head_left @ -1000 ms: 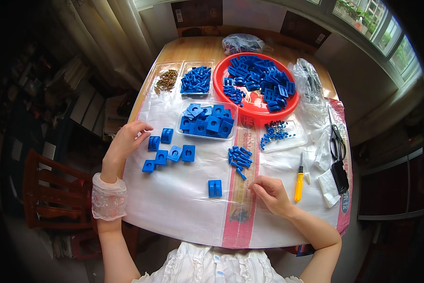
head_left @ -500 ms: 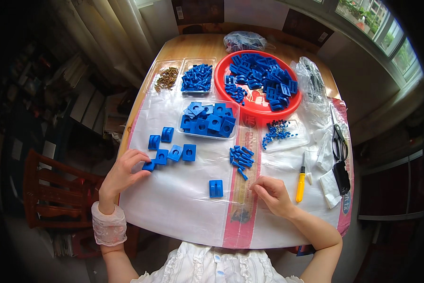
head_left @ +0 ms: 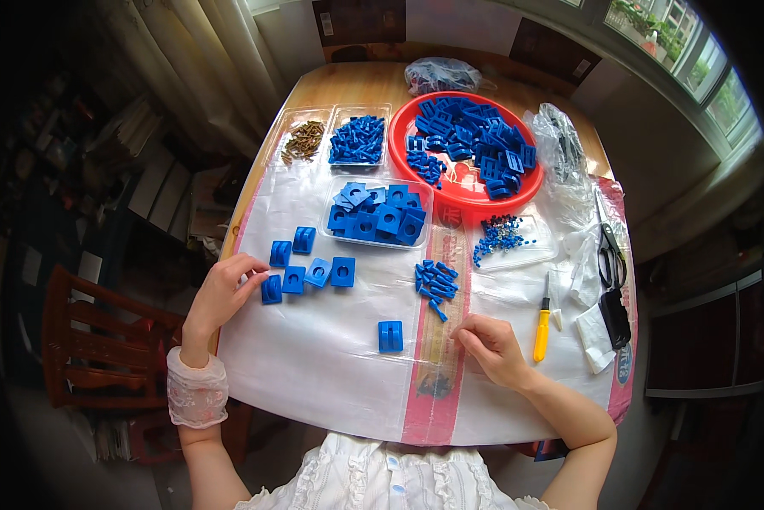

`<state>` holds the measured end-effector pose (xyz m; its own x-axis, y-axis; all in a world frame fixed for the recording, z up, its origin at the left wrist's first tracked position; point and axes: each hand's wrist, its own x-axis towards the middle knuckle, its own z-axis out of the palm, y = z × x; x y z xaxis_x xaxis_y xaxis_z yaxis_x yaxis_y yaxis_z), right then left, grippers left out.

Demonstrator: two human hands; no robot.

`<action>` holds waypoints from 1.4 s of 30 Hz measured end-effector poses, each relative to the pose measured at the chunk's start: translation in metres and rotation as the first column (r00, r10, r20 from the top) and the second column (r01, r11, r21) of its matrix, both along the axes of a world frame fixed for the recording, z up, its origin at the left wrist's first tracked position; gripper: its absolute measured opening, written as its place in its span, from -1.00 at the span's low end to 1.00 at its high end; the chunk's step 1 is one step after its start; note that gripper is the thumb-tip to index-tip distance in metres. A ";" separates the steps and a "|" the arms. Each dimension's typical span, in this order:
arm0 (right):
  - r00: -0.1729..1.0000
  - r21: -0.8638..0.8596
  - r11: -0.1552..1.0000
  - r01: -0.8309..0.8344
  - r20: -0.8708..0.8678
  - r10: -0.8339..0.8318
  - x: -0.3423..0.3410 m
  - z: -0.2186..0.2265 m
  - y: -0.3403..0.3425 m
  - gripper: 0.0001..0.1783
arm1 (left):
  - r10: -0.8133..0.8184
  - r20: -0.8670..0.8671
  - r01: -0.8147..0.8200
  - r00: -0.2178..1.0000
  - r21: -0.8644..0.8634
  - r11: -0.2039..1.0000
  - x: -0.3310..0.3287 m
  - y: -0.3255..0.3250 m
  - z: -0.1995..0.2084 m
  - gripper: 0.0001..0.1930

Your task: The recorder is assembling blue plastic fixture components by inserting metal pins and tightening them with a screwdriver.

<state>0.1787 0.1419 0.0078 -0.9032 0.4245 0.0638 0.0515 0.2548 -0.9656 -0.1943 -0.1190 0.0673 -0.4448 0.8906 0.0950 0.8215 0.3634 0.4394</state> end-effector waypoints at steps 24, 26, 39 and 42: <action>1.000 0.026 1.000 -0.009 -0.003 0.009 -0.001 0.000 0.000 -0.87 | -0.169 -0.035 0.170 0.985 0.039 0.985 0.024 0.023 0.002 -0.80; 1.000 0.032 0.999 -0.009 -0.006 0.010 -0.001 0.000 0.000 -0.87 | -0.192 -0.045 0.195 0.980 0.067 0.978 0.021 0.025 0.000 -0.80; 1.000 0.034 0.999 -0.007 -0.011 0.007 0.000 -0.001 0.000 -0.88 | -0.304 -0.265 0.317 0.915 0.008 0.948 0.045 0.050 0.006 -0.65; 1.000 0.040 0.999 -0.007 -0.020 0.008 -0.001 0.001 -0.001 -0.88 | -0.341 -0.287 0.346 0.895 -0.034 0.938 0.039 0.056 -0.006 -0.70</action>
